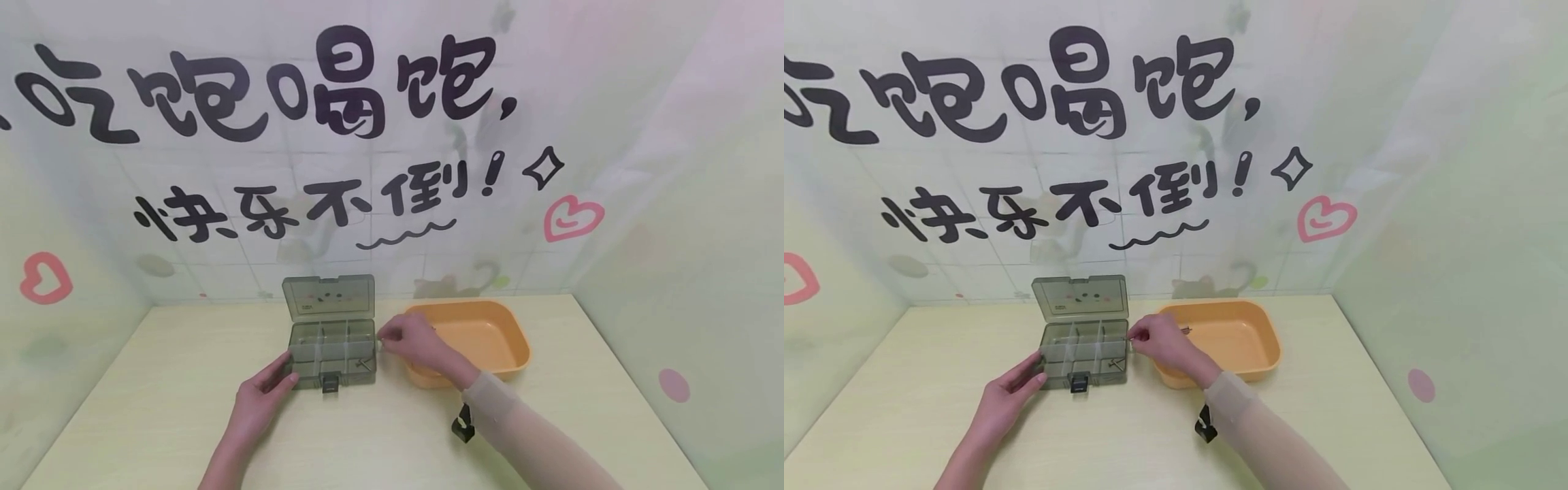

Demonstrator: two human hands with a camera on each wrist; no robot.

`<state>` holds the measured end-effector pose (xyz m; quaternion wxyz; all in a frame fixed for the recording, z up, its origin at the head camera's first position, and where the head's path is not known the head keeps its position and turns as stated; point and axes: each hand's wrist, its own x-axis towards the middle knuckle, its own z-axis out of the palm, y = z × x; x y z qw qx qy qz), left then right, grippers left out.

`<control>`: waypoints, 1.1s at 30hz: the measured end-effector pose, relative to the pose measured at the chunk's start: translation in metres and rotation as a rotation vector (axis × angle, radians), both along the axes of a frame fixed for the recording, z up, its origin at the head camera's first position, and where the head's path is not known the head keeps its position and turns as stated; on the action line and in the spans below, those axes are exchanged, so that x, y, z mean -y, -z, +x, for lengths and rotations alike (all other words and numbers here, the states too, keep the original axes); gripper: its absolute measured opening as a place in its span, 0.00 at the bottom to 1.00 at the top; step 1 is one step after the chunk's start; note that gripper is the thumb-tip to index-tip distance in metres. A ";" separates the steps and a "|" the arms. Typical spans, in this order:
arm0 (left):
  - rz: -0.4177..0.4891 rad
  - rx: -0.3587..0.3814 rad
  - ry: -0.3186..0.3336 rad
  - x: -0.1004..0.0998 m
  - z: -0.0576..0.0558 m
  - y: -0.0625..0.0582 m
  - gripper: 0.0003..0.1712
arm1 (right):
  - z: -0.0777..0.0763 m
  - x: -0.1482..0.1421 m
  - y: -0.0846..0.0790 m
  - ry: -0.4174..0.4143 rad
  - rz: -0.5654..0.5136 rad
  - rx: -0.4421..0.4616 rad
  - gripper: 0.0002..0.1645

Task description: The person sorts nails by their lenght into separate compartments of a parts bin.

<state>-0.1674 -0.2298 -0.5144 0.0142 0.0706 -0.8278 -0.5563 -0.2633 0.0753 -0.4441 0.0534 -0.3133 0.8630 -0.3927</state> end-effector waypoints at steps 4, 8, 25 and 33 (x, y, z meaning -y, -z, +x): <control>-0.004 0.001 0.000 0.000 0.000 0.000 0.35 | 0.003 0.008 0.002 0.014 0.008 0.071 0.11; 0.001 0.007 -0.004 0.001 -0.001 0.002 0.35 | 0.003 0.017 0.005 0.010 0.033 0.071 0.11; 0.004 -0.001 -0.006 0.000 -0.001 0.002 0.35 | 0.003 0.029 0.011 -0.049 0.099 0.006 0.10; 0.004 0.000 -0.010 0.001 -0.001 0.002 0.36 | 0.001 0.028 0.014 -0.037 0.070 0.006 0.09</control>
